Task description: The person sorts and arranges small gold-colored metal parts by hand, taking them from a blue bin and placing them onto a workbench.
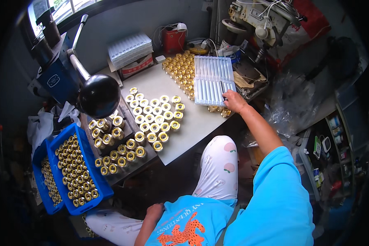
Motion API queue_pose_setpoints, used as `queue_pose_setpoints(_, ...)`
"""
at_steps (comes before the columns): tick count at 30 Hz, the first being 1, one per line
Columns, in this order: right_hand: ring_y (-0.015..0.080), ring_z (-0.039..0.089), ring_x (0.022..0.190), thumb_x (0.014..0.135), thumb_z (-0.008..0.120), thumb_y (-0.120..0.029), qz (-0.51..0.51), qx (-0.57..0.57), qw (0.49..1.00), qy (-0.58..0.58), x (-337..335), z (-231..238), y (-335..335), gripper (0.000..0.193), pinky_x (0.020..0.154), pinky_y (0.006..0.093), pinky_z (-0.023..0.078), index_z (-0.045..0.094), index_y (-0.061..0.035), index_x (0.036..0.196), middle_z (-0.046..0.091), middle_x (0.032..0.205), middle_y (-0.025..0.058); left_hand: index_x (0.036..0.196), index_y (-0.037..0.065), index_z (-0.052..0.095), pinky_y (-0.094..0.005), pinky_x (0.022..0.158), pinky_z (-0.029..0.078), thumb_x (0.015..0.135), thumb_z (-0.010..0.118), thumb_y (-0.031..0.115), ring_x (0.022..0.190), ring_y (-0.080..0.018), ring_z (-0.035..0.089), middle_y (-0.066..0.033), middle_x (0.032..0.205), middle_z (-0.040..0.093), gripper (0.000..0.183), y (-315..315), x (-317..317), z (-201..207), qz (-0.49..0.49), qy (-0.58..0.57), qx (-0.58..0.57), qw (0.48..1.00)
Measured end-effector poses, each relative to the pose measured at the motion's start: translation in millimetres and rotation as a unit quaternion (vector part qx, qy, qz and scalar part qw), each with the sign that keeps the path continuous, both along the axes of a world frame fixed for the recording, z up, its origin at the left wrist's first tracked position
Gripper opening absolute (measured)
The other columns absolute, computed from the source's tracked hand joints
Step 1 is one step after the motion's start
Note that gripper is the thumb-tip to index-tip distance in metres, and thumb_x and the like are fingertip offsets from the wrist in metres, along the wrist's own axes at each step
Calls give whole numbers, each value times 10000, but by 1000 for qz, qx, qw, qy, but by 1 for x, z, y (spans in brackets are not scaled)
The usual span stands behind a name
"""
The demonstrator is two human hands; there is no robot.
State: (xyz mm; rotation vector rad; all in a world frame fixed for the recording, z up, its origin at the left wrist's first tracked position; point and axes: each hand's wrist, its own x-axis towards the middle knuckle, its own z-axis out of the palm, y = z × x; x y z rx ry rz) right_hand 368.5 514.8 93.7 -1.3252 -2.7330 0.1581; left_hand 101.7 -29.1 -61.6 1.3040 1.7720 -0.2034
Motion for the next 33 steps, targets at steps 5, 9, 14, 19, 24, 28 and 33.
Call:
queue_pose_setpoints(5,364,608,1027,783,652,-112,28,-8,999,-18,-3,6,10,299,913,422,499,660,-26,1068,604,1065,178,1098,75,669,-463,873,500,935,481,239,1054,-355,633,-183,1118,668,297,-5,-2,-9,16,-13,14,1000)
queue_pose_setpoints(9,367,600,1048,750,649,-94,18,-59,998,-10,-3,10,22,274,915,414,492,624,-7,1009,600,1090,202,1091,74,674,-463,878,499,933,482,237,1057,-358,633,-188,1115,669,297,0,-2,-2,11,-5,5,1000)
queue_pose_setpoints(14,372,599,1039,739,669,-126,30,-41,999,-4,-12,25,15,284,903,409,495,579,-12,982,597,1075,202,1095,77,674,-465,880,498,932,477,239,1057,-361,632,-194,1113,669,303,-6,-3,-11,17,4,-1,1000)
queue_pose_setpoints(19,380,583,1022,721,699,-150,63,-3,998,-5,-32,19,18,302,893,422,488,574,-8,957,580,1020,195,1051,79,695,-463,883,497,923,473,240,1033,-371,642,-195,1086,678,303,-8,-1,0,45,-23,15,999)
queue_pose_setpoints(24,386,589,1002,712,695,-124,86,38,995,-41,-32,12,27,284,869,432,492,579,-3,942,583,981,202,1027,78,707,-460,865,514,905,497,210,1028,-359,653,-187,1081,684,276,-6,-1,-1,43,-24,22,999)
queue_pose_setpoints(28,408,598,941,698,688,-88,103,36,993,-35,-27,9,29,270,835,459,504,570,-1,924,586,944,212,1035,76,716,-457,842,537,885,520,164,1016,-337,669,-173,1078,693,263,-5,0,-6,9,-11,34,999)
queue_pose_setpoints(33,302,637,830,716,731,-70,70,87,989,102,-64,25,-18,284,766,357,529,586,-3,950,611,905,156,1000,63,735,-445,811,556,873,534,142,988,-323,685,-152,1047,709,251,-7,1,1,38,-32,69,996)
